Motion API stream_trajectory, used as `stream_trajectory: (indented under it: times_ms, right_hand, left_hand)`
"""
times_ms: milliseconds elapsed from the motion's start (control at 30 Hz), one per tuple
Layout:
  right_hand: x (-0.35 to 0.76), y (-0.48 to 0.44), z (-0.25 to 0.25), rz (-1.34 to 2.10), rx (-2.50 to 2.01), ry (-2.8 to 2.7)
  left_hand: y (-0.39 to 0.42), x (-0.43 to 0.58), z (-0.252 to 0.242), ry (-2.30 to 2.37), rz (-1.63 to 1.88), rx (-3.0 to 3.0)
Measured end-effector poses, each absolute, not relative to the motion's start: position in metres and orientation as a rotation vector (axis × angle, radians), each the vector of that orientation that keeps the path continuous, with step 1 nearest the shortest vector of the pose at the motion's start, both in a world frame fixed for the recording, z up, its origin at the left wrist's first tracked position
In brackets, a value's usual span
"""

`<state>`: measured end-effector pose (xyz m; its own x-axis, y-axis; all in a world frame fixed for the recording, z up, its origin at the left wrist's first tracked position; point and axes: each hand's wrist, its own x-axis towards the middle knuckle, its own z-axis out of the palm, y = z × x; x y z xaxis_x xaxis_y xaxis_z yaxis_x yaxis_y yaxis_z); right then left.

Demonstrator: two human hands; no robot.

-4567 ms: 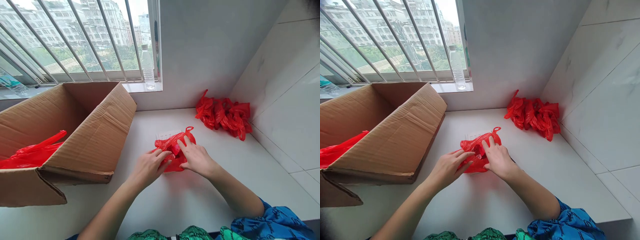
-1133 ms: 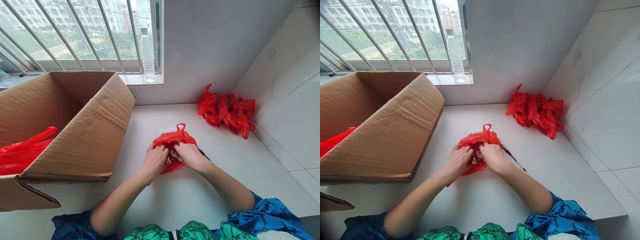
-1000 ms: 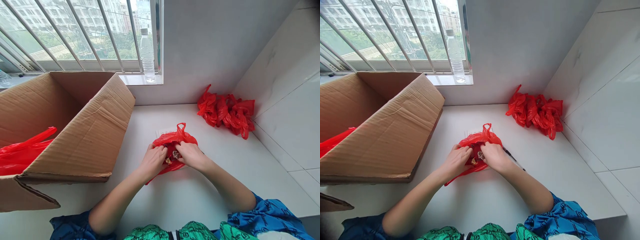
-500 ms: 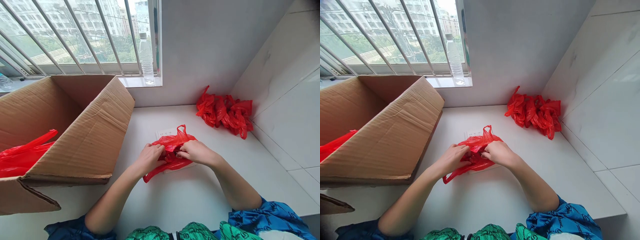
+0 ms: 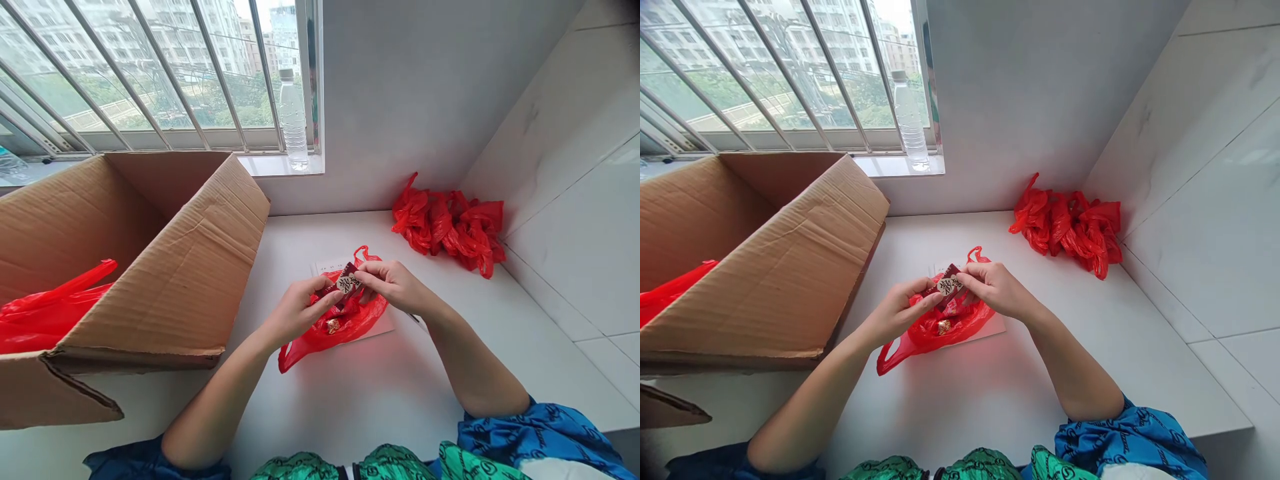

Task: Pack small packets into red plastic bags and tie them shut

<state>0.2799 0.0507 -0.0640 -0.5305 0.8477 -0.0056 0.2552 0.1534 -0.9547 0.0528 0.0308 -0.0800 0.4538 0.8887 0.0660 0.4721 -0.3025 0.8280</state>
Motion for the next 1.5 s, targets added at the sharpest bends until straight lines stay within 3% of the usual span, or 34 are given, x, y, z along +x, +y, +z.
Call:
stream_trajectory:
  times_ms: [167,300,467,633,867,1067,1333,1500]
  right_hand:
    - [0.286,0.048,-0.059,1.314,-1.147,-1.992]
    - [0.291,0.045,-0.055,1.206,-1.294,-2.182]
    - [0.299,0.045,-0.052,0.507,-1.652,-2.26]
    - [0.305,0.061,-0.059,0.168,-1.637,-1.91]
    - [0.305,0.079,-0.079,0.536,-1.809,-2.103]
    - [0.305,0.079,-0.074,0.807,-1.256,-1.888]
    - [0.315,0.061,-0.042,1.228,-0.852,-1.689]
    - [0.303,0.068,-0.037,1.39,-0.606,-1.651]
  left_hand:
    - [0.033,0.051,-0.079,1.103,0.626,1.876]
    - [0.034,0.049,-0.076,1.343,0.487,2.094]
    - [0.027,0.039,-0.064,1.676,0.378,2.296]
    - [0.005,0.02,-0.047,1.854,0.027,2.295]
    - [-0.014,0.014,-0.038,1.85,-0.198,2.239]
    - [-0.016,0.03,-0.045,1.64,-0.325,2.337]
    - [-0.013,0.007,-0.039,1.573,0.35,2.362]
    - [0.011,0.018,-0.015,1.474,1.197,1.998]
